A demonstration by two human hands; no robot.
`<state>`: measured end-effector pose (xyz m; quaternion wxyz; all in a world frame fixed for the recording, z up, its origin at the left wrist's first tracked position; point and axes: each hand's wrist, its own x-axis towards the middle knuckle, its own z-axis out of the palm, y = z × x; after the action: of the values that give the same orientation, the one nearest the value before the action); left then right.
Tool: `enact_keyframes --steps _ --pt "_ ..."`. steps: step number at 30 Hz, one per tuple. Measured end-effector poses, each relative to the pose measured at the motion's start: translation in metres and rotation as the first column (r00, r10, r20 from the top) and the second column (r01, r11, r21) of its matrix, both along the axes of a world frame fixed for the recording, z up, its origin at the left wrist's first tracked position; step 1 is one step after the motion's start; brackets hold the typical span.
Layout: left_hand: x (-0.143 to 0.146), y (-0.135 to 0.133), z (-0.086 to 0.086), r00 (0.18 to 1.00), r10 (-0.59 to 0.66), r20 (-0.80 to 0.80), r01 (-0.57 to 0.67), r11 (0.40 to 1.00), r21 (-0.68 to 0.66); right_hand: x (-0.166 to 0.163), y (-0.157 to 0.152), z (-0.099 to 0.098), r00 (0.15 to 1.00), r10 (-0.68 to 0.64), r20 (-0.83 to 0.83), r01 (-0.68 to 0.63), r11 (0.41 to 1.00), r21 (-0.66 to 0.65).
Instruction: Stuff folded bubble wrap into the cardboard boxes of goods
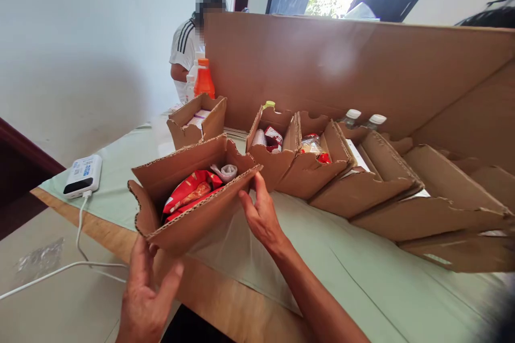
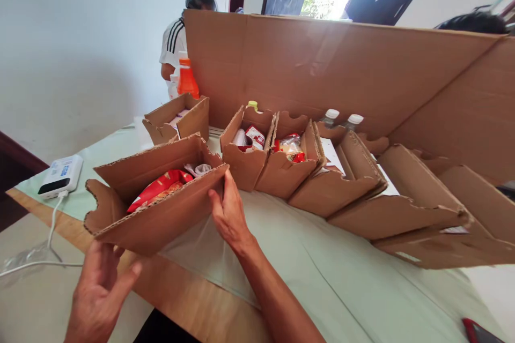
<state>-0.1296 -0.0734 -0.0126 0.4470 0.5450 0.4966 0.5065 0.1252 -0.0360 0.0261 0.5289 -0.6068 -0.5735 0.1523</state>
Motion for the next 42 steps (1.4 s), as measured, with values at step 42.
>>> enact_keyframes --steps 42 --pt "0.032 0.003 0.002 0.994 -0.083 0.069 0.086 0.995 -0.04 0.01 0.067 0.049 0.866 -0.035 0.498 -0.01 0.996 0.086"
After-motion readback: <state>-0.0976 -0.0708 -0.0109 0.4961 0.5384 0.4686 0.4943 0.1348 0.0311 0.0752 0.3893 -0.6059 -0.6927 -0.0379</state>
